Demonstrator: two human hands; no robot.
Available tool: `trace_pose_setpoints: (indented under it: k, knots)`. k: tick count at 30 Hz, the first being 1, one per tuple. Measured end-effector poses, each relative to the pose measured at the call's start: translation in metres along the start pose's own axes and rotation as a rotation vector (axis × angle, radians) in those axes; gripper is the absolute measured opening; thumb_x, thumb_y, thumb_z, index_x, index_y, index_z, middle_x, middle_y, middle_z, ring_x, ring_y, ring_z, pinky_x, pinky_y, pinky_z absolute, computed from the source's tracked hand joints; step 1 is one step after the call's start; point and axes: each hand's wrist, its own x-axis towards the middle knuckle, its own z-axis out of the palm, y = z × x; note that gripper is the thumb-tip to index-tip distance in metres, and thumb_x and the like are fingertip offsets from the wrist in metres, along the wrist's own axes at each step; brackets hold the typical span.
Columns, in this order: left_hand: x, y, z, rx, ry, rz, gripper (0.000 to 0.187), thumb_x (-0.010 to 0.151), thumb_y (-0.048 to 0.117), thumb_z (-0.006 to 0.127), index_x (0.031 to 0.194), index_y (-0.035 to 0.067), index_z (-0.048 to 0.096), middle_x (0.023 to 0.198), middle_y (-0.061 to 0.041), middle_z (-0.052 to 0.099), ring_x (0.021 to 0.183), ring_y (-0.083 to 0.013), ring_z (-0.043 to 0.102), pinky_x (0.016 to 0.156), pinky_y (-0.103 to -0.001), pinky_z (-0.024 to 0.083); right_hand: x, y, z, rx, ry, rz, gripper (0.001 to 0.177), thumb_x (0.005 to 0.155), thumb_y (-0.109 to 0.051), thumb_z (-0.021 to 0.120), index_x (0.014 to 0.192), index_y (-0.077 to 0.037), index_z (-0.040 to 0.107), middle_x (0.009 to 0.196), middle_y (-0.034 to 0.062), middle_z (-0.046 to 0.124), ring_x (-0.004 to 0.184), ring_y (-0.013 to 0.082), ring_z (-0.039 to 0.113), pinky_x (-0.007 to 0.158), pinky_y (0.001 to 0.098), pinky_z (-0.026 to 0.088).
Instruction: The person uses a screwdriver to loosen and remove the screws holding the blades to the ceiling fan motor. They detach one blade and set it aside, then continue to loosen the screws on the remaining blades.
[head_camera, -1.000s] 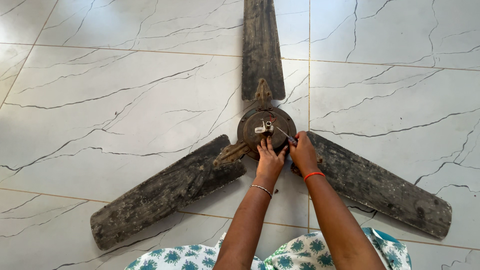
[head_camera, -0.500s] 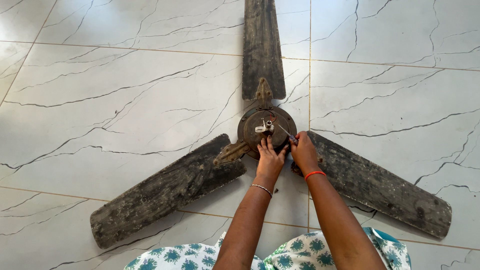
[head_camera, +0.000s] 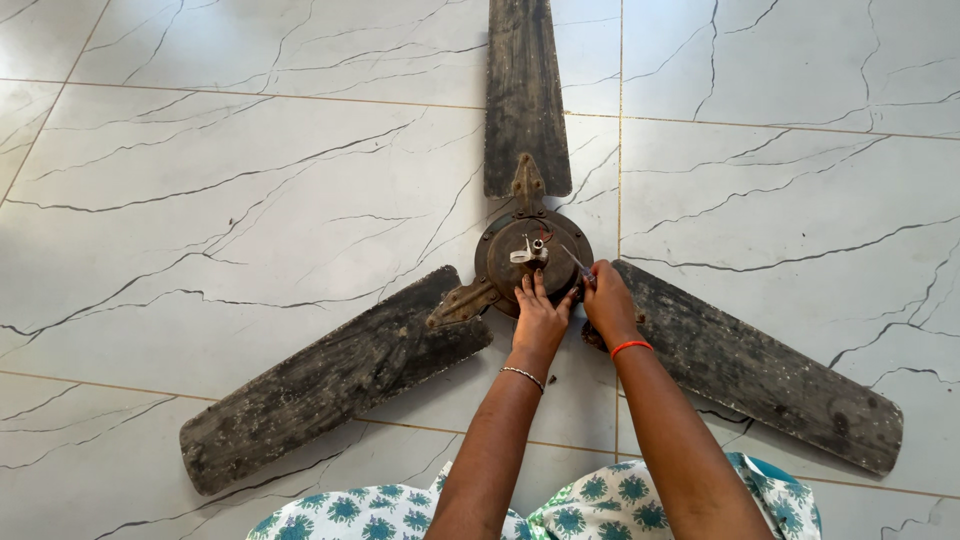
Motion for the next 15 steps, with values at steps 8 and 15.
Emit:
trace_pose_setpoints:
  k: [8, 15]
  knots:
    - [0.000, 0.000, 0.001, -0.025, 0.026, -0.014, 0.054, 0.107, 0.024, 0.041, 0.160, 0.031, 0.034, 0.154, -0.043, 0.030, 0.141, -0.0598, 0.036, 0.110, -0.067, 0.034, 0.001, 0.008, 0.005, 0.033, 0.030, -0.032, 0.019, 0.099, -0.013, 0.060, 0.113, -0.004, 0.053, 0.108, 0.0192, 0.064, 0.094, 0.0415, 0.064, 0.079, 0.0498, 0.051]
    - [-0.002, -0.001, -0.002, -0.018, 0.038, -0.020, 0.058, 0.105, 0.023, 0.043, 0.161, 0.031, 0.032, 0.153, -0.043, 0.032, 0.141, -0.0594, 0.036, 0.110, -0.067, 0.034, 0.009, 0.025, 0.018, 0.032, 0.023, -0.015, 0.020, 0.102, -0.018, 0.060, 0.112, -0.002, 0.053, 0.106, 0.0202, 0.064, 0.095, 0.0417, 0.064, 0.080, 0.0500, 0.050]
